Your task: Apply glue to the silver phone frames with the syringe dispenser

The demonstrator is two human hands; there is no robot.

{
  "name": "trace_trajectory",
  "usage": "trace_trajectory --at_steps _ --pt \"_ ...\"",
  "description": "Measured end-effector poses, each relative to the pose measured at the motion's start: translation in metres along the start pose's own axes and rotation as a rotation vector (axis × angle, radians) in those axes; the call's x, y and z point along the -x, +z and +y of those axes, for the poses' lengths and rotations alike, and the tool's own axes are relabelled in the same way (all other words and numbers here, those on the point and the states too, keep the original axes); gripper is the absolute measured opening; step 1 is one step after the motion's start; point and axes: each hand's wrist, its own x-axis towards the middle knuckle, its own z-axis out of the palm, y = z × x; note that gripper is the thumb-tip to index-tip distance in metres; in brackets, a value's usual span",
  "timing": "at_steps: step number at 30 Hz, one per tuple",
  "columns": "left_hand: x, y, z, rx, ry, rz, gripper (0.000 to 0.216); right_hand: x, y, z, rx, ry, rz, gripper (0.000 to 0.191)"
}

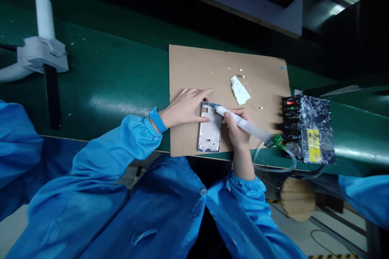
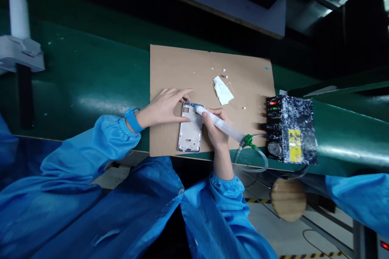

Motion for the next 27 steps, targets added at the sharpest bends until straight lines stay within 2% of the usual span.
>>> trace_trajectory --at_steps 27 --pt "0.0002 -0.0001 -0.0005 -0.003 -0.006 -0.011 0.093 -0.0009 -0.0005 -0.0031 0.005 -0.028 0.053 0.049"
